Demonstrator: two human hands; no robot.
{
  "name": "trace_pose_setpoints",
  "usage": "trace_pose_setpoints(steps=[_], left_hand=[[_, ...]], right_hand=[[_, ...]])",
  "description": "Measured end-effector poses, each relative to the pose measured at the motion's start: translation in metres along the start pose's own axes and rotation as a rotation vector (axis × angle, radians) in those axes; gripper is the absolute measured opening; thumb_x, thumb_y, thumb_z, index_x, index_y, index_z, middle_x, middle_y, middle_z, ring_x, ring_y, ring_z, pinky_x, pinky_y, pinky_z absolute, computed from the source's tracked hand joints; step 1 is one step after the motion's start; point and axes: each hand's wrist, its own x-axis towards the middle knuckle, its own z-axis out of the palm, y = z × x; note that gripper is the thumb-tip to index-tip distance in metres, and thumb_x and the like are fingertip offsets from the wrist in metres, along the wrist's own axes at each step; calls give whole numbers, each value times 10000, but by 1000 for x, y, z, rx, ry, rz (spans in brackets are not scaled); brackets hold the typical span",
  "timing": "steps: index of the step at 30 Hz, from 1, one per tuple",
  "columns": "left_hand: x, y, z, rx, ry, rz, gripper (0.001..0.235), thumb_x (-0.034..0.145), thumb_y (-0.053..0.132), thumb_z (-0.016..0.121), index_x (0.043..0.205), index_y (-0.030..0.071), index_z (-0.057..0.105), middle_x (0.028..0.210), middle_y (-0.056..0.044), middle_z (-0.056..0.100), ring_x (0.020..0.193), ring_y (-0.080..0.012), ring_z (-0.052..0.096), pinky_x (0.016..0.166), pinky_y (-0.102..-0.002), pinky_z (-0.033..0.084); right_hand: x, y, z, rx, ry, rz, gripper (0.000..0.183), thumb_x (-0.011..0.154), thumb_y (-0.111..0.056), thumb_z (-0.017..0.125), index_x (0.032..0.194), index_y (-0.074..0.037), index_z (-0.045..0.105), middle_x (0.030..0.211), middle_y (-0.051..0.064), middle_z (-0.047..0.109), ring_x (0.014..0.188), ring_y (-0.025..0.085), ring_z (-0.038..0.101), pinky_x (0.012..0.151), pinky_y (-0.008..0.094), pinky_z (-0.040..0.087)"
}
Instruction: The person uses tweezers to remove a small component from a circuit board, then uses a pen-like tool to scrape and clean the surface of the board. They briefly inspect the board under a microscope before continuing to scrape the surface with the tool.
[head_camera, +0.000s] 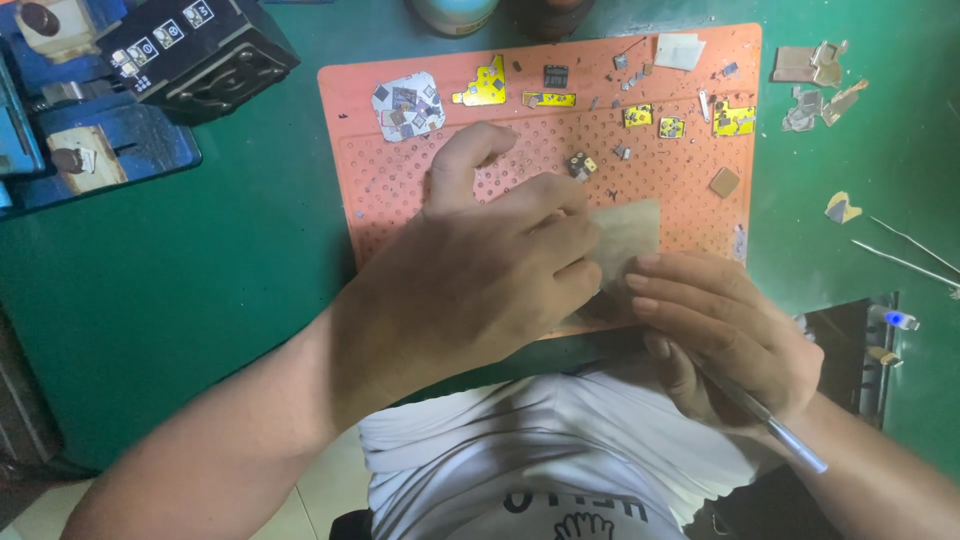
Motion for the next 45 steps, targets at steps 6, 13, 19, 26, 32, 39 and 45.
trace_pose_setpoints(steps=[6, 13, 19, 26, 32, 39, 45], left_hand=[[2, -1, -8, 9, -13, 17, 169, 828, 93, 572, 675, 164, 559, 774, 31, 475, 859, -146, 493, 838, -494, 365], [0, 2, -19, 301, -44, -70, 161, 771, 69, 542, 686, 181, 463, 627, 29, 407, 625, -159, 442, 674, -341, 393], [-1, 4, -20, 273, -41, -100, 168, 758, 11, 517, 819, 167, 516, 614, 38, 418, 629, -158, 439, 699, -353, 395], [-1, 4, -18, 220, 36, -167, 260, 727, -75, 469, 796, 175, 484, 580, 50, 376, 604, -144, 395, 752, -363, 408], [-5, 1, -13, -41, 14, -106, 291, 832, -6, 488, 1074, 152, 522, 673, 64, 530, 651, -178, 437, 821, -460, 361], [-1, 22, -14, -90, 37, -259, 89, 808, 104, 542, 784, 116, 458, 604, -11, 406, 622, -228, 396, 640, -373, 304], [2, 56, 1, 300, -210, -419, 363, 723, 171, 511, 1076, 119, 444, 585, 39, 393, 519, -150, 435, 459, -297, 338]], right_hand=[[-4, 1, -1, -7, -42, -87, 214, 807, -112, 443, 883, 64, 538, 907, 214, 595, 896, 381, 606, 805, 454, 480], [-13, -2, 1, -85, -118, -126, 314, 844, -252, 387, 936, 3, 544, 981, 172, 596, 930, 328, 614, 847, 446, 427], [-17, -4, 4, -80, -145, -155, 328, 858, -264, 362, 957, -5, 538, 1004, 166, 590, 958, 325, 606, 855, 439, 436], [-16, -7, 12, 34, -175, -195, 348, 858, -250, 371, 930, 31, 563, 1001, 212, 573, 967, 383, 585, 898, 493, 423], [-18, -5, 12, 34, -309, -211, 317, 817, -203, 548, 1022, 38, 525, 1110, 225, 520, 1072, 371, 522, 972, 508, 341], [-26, -2, -3, -98, -204, -204, 352, 862, -240, 349, 955, 50, 526, 1047, 228, 534, 998, 390, 555, 921, 553, 397], [-24, 2, -9, -173, -10, -138, 297, 859, -192, 370, 936, 65, 497, 976, 264, 563, 917, 351, 590, 888, 517, 410]])
